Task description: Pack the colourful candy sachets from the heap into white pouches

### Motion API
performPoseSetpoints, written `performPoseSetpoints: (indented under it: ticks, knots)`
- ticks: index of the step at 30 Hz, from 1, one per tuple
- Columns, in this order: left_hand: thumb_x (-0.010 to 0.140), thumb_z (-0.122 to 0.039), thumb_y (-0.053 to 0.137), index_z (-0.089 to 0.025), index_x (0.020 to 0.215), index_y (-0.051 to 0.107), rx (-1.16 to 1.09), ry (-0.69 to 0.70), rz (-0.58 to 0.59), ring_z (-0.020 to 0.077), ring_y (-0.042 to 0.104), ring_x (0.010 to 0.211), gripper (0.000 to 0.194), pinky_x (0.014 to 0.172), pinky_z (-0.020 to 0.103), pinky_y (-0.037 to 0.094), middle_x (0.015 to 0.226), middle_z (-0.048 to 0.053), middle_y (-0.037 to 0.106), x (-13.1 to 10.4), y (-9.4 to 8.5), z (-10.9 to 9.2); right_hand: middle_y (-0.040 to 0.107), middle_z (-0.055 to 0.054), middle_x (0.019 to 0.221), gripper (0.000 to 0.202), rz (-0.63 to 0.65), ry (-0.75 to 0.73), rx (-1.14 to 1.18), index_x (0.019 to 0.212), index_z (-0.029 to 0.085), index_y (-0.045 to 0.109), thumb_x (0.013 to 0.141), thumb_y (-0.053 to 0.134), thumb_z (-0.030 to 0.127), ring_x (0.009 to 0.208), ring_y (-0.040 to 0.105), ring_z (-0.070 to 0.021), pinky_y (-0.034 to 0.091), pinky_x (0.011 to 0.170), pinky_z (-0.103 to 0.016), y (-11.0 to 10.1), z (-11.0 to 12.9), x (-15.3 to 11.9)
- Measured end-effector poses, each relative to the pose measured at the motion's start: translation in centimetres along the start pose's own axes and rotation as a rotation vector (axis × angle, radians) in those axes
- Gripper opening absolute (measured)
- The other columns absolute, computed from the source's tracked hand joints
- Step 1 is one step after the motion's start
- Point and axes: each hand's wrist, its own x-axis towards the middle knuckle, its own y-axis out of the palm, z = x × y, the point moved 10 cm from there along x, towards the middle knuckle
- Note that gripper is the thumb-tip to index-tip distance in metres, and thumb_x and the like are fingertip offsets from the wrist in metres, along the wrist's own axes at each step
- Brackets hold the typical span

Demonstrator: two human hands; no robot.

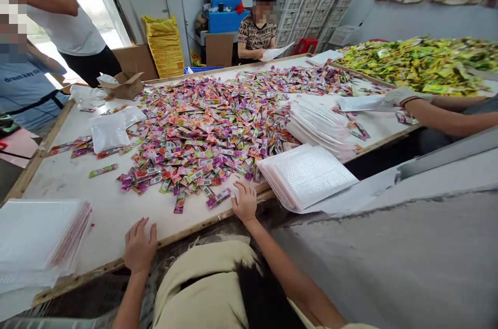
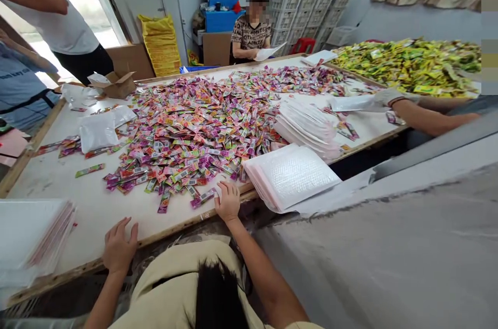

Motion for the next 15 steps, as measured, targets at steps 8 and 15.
performPoseSetpoints:
  ticks: [8, 15]
  knots:
    - [0.09, -0.033, 0.05, -0.02, 0.097, 0.067, 0.014, -0.02, 0.065, 0.0262, 0.061, 0.101, 0.023, 0.095, 0.043, 0.047, 0.106, 0.01, 0.07, -0.1, -0.2, -0.4, 0.066, -0.009, 0.114, 0.035, 0.213, 0.086, -0.006, 0.113, 0.021, 0.064, 0.081, 0.051, 0.026, 0.11, 0.053, -0.0275, 0.032, 0.104, -0.043, 1.0, -0.4, -0.7]
    - [0.091, -0.033, 0.048, -0.02, 0.093, 0.07, 0.046, -0.091, 0.13, 0.026, 0.06, 0.1, 0.025, 0.091, 0.039, 0.047, 0.102, 0.008, 0.072, -0.4, -0.5, -0.3, 0.068, -0.008, 0.107, 0.031, 0.301, 0.094, 0.015, 0.106, 0.021, 0.068, 0.081, 0.049, 0.024, 0.104, 0.055, -0.027, 0.034, 0.097, -0.04, 1.4, -0.4, -0.9]
